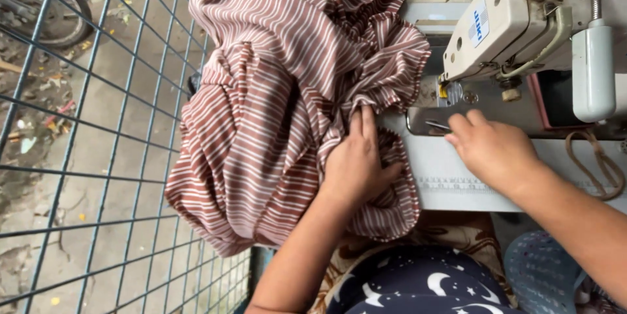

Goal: Sewing fabric edges using an industrial sewing machine and placing finished pieces into a basket.

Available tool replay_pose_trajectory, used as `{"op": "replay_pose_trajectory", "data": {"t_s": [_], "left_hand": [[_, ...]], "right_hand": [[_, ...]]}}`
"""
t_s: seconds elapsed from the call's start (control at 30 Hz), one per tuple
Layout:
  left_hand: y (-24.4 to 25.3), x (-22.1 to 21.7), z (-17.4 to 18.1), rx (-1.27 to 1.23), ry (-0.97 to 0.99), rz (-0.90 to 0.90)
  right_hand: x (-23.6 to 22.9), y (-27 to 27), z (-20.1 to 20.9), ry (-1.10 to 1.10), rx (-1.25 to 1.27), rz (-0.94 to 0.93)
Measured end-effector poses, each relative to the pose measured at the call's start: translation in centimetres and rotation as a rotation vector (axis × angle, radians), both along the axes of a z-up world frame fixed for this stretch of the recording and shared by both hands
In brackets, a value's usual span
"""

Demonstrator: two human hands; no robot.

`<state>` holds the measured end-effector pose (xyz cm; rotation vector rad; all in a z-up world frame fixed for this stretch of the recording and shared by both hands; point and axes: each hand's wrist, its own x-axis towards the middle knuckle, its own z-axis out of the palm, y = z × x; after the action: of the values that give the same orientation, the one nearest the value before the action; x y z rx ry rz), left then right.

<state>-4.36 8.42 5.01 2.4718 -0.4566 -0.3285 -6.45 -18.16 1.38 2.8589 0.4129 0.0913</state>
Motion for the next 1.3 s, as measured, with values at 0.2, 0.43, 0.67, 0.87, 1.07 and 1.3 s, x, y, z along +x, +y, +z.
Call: {"op": "replay_pose_trajectory", "data": {"t_s": [0.2,0.43,0.67,0.87,1.07,1.3], "left_hand": [[0.2,0.2,-1.0,-0.053,-0.046,0.006],[0.4,0.5,-1.7,-0.069,-0.111,-0.023],[0.7,0.3,-1.6,-0.098,-0.143,-0.037],[0.8,-0.3,-1.2,-0.062,-0.020,-0.014],[1.1,-1.2,-2.5,-0.173,-0.215,-0.028],[3.0,-8.3,1.6,-0.515,-0.420,-0.180]], "right_hand": [[1.7,3.2,-0.2,-0.151,-0.138,0.127],[2.0,5.4,0.7,-0.071,-0.110,0.111],[1.5,6.3,0.7,-0.052,-0.079,0.066],[1.1,2.6,2.4,0.247,0.091,-0.273],[-2.3,-7.1,-1.8,-0.264,0.088,-0.098],[-5.6,1.9,1.1,-0.313,0.501,0.289]]}}
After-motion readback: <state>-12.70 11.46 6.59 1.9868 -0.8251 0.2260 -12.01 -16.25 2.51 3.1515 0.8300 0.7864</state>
